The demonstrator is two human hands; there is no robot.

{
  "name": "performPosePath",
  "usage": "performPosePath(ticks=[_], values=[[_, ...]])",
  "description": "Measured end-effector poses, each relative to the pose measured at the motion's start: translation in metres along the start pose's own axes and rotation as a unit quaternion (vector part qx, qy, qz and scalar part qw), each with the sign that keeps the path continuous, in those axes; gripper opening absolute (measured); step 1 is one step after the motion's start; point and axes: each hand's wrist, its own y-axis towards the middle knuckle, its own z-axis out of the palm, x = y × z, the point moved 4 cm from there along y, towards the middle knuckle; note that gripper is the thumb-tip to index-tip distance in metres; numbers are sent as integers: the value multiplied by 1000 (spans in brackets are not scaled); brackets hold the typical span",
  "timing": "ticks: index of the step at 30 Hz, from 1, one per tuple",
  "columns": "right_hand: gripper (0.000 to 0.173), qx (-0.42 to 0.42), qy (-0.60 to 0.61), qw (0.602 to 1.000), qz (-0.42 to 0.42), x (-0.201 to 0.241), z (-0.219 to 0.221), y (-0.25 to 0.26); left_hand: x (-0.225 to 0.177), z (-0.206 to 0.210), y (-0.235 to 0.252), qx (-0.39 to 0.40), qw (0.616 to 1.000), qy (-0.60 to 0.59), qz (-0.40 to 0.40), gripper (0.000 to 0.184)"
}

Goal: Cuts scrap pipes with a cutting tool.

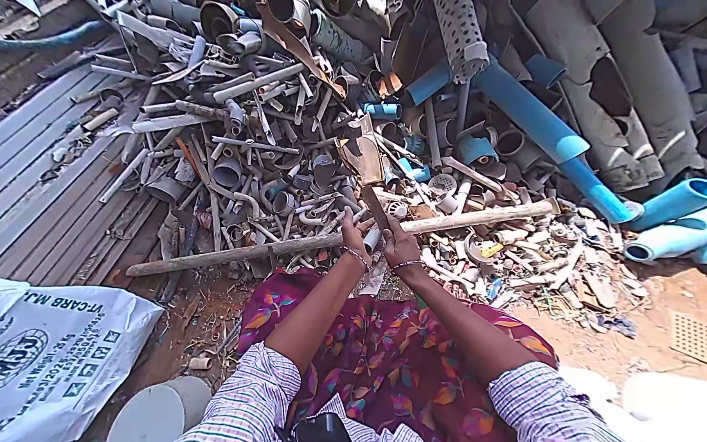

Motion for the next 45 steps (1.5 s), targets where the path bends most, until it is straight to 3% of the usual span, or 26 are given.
performPosePath(ticks=[3,8,12,16,20,24,29,36,40,45], values=[[46,-3,29,999,45,-11,-4,10,5,4,-3,24,1000,8,-15,90],[46,1,-5,1000,-8,1,-3,5,-2,3,-1,7,1000,2,-4,87],[46,0,7,999,50,-11,-1,11,7,4,0,9,1000,7,-13,87],[47,12,-14,1000,-2,8,2,0,-1,-1,1,-23,1000,-17,2,82],[47,26,10,997,77,-13,0,12,7,3,-8,20,1000,1,-13,88],[49,16,6,997,79,-8,-1,7,-2,3,-15,33,999,25,-7,93],[40,-40,157,980,111,-23,-6,18,-1,6,-11,38,999,14,-11,91],[25,1,373,916,150,-22,4,20,2,6,-8,43,999,-27,-9,88],[21,-14,402,906,132,-22,3,21,4,9,-9,38,998,-57,-17,87],[18,26,428,888,168,-26,1,21,5,16,-12,39,997,-61,-10,79]])
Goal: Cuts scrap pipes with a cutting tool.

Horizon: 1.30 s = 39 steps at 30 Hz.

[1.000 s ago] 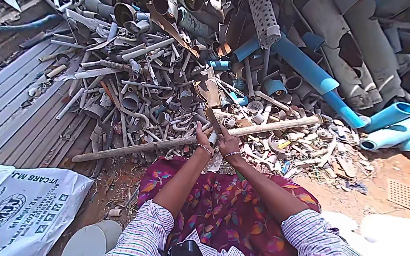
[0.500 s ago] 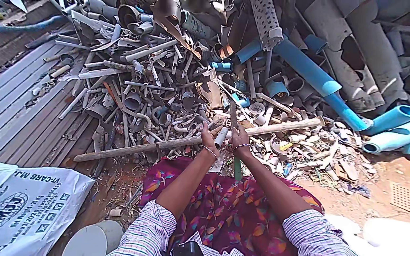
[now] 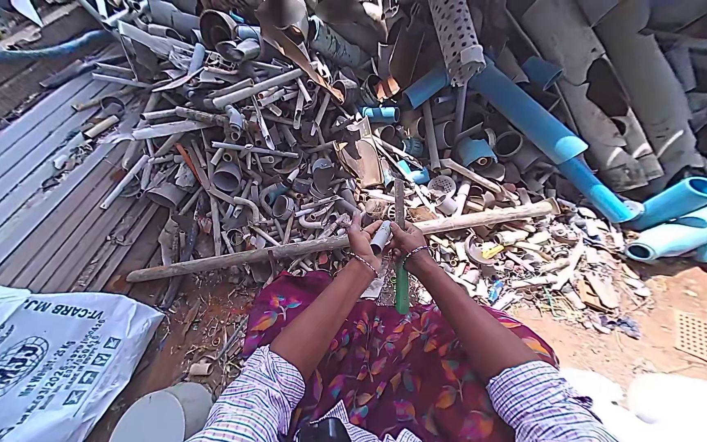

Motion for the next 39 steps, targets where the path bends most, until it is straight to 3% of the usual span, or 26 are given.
performPosePath(ticks=[6,10,12,14,18,22,28,32,39], values=[[17,-18,26,999,27,5,-9,4,11,10,-1,116,978,130,111,56],[16,-25,24,999,38,9,-11,2,13,11,-4,180,921,276,209,49],[13,-25,15,999,30,8,-11,0,10,12,-5,192,890,343,230,47],[14,-23,-3,1000,21,6,-13,1,6,11,-5,196,884,359,224,45],[20,-25,-57,998,2,4,-17,3,4,8,1,222,914,300,160,50],[23,-28,-123,992,-22,7,-16,-2,1,5,2,144,959,220,102,52],[43,-28,-209,975,-76,15,-19,-6,-7,0,6,84,968,195,138,52],[45,6,-283,948,-144,24,-14,-18,-14,-2,7,69,971,176,146,55],[47,14,-334,932,-143,19,-5,-21,-15,-2,4,38,987,121,104,63]])
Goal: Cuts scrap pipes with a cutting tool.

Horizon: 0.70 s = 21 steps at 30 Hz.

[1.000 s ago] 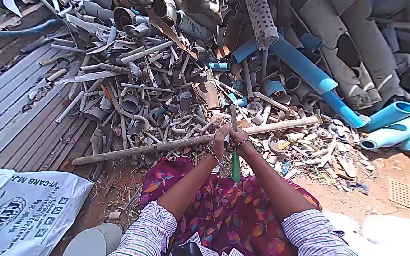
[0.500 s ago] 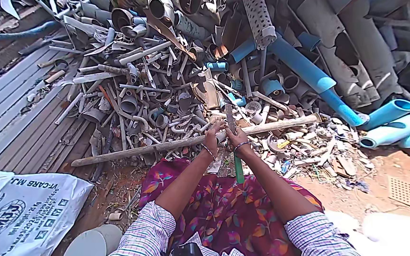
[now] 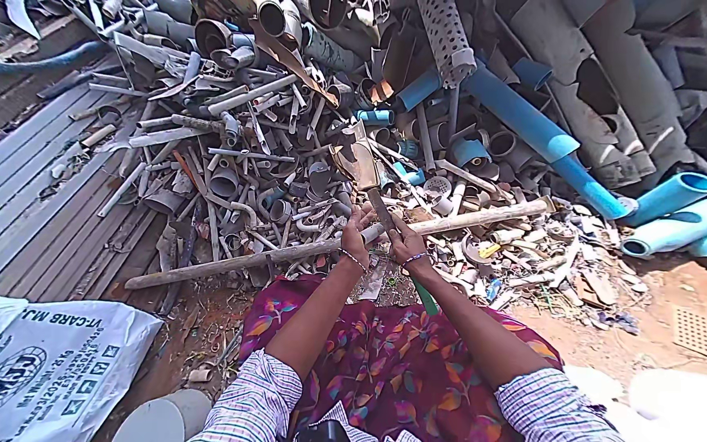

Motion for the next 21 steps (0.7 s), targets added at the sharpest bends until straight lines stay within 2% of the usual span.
performPosePath(ticks=[6,9,12,17,21], values=[[48,15,-14,1000,4,2,11,-6,-4,-5,1,13,999,28,12,58],[48,21,-13,1000,5,4,13,-9,-2,-6,0,-6,1000,27,13,52],[48,19,-13,1000,0,0,13,-6,-2,-5,1,-26,1000,9,-6,53],[48,-26,-15,1000,9,-1,5,0,0,2,-2,-12,1000,0,-10,55],[49,0,-8,1000,22,-1,12,1,-3,-4,2,-10,1000,12,0,53]])
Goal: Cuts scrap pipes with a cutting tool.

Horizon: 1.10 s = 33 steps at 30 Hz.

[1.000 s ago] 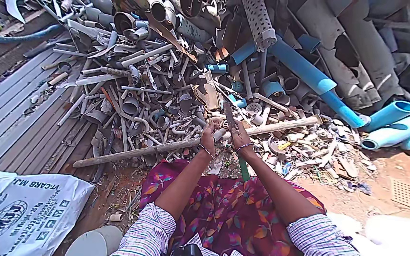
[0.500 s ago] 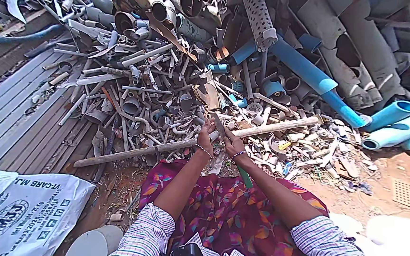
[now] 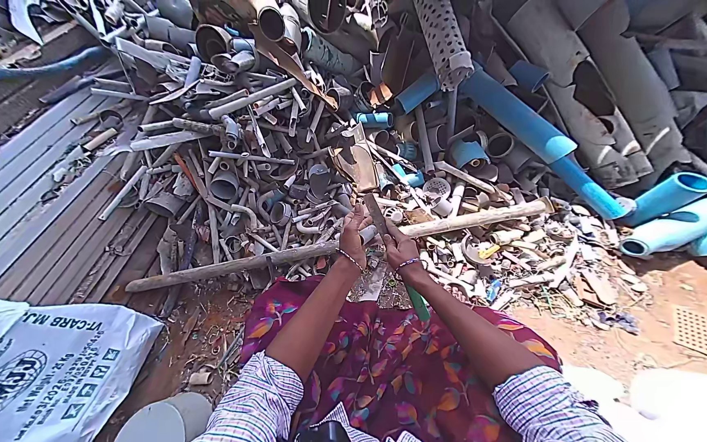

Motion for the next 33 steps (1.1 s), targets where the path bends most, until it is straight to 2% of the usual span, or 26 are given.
performPosePath(ticks=[5,7,10,13,18,21,24,28,33], values=[[49,20,-24,999,-29,11,10,-16,5,-3,9,-18,999,-43,-4,43],[50,24,-24,999,-36,15,13,-22,5,-4,7,-30,998,-58,-10,44],[49,12,-39,998,-54,19,6,-18,2,-4,6,0,999,-45,0,50],[49,5,-70,997,-41,12,-1,-5,2,0,5,27,999,-33,-2,55],[50,-1,-128,992,-3,8,-5,1,2,6,5,26,999,-31,-20,52],[58,9,-206,979,-6,14,-3,-2,1,4,4,12,999,-24,-19,52],[71,24,-227,973,-33,23,3,-12,-2,0,6,-13,999,-37,-25,52],[74,-14,-227,962,-149,28,17,-31,-2,0,9,-14,998,-60,-6,54],[79,65,-223,968,-99,25,24,-29,0,-2,13,41,998,7,37,57]])
